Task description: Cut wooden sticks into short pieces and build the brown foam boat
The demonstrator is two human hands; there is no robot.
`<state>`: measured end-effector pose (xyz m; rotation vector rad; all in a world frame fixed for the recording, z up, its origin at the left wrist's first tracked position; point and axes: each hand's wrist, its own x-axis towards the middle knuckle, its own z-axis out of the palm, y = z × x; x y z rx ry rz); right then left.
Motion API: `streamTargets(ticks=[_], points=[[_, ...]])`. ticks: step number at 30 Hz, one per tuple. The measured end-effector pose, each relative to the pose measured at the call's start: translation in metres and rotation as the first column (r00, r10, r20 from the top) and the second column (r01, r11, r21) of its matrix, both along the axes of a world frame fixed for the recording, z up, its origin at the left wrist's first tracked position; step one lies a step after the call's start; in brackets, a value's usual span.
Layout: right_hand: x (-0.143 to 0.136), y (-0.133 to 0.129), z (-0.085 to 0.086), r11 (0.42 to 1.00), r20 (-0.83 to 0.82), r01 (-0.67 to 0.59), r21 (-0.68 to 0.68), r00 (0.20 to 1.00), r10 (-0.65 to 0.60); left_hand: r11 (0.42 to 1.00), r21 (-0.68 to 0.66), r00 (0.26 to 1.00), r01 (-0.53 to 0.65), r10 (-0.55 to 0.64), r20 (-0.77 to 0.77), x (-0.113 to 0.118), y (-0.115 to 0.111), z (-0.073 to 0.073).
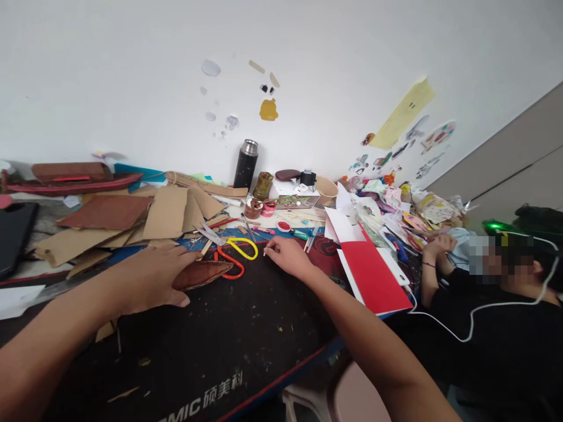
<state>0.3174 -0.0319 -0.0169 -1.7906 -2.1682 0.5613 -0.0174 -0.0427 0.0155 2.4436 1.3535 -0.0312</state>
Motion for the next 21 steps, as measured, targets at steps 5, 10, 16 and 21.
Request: streamTargets(ticks=[5, 10, 16, 21], points=[[0.011, 0.003, 0.005, 1.000, -0.010, 0.019, -0.015, 1.000, -0.019, 1.000, -0.011, 0.998, 0.029, -0.029, -0.057, 0.001, 0.001, -0.009], [0.017, 0.003, 0.011, 1.000, 0.089, -0.003, -0.010, 0.996, 0.004, 0.999, -0.032, 0.997, 0.008, -0.011, -0.074, 0.002, 0.001, -0.014], [0.013, 0.002, 0.001, 0.999, 0.134, -0.027, 0.017, 0.991, 0.025, 1.000, -0.011, 1.000, -0.011, 0.011, -0.028, 0.000, -0.001, -0.008], [0.013, 0.002, -0.006, 0.999, 0.084, -0.034, 0.027, 0.996, 0.031, 0.998, -0.027, 0.997, -0.065, 0.066, 0.029, -0.013, 0.003, -0.005]])
